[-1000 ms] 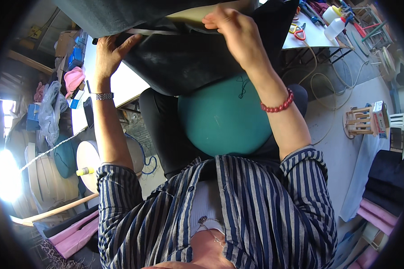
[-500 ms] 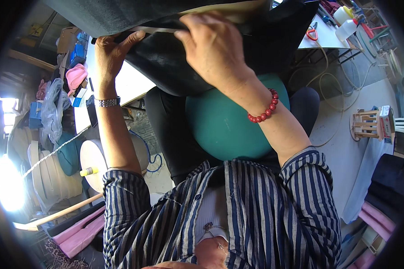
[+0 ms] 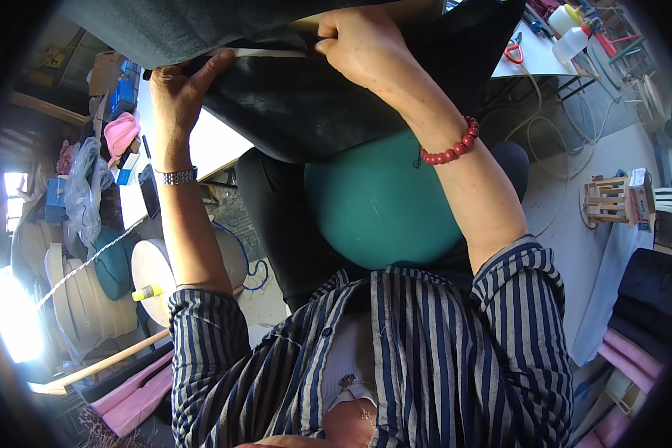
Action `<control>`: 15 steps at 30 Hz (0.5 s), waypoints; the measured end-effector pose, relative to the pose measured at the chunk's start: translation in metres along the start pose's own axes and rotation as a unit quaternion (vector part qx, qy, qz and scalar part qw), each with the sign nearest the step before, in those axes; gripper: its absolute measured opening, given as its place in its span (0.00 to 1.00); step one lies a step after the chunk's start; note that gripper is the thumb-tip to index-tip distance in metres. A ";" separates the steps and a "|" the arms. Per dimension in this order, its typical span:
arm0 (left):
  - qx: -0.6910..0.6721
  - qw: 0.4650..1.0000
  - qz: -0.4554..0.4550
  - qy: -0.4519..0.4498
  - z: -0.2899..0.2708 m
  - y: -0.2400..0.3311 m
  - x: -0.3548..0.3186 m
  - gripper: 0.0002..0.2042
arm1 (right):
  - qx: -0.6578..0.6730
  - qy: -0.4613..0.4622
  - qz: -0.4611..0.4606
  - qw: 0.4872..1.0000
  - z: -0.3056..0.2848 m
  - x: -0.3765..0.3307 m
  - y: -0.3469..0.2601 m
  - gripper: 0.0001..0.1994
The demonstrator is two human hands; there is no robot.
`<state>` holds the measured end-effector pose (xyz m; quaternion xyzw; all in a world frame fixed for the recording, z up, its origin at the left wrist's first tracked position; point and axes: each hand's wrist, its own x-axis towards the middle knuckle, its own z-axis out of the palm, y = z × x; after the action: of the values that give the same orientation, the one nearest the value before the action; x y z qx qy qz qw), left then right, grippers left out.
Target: Sewing a black fabric cover onto a round green cushion for furniture assembly.
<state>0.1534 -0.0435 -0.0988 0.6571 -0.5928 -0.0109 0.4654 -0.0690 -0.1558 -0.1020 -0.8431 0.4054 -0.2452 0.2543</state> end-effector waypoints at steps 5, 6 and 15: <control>0.019 1.000 0.014 0.007 0.000 0.000 0.000 0.16 | 0.152 0.111 -0.103 0.977 0.013 -0.002 0.001 0.09; 0.020 1.000 0.013 0.007 -0.001 0.000 0.000 0.16 | 0.219 0.134 -0.125 0.958 0.014 -0.004 -0.003 0.09; 0.016 1.000 0.009 0.001 0.000 0.000 0.001 0.15 | -0.141 0.062 -0.085 0.984 0.012 -0.004 -0.025 0.14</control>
<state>0.1531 -0.0443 -0.0985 0.6594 -0.5981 0.0036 0.4555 -0.0494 -0.1361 -0.0962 -0.8852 0.3774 -0.2584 0.0852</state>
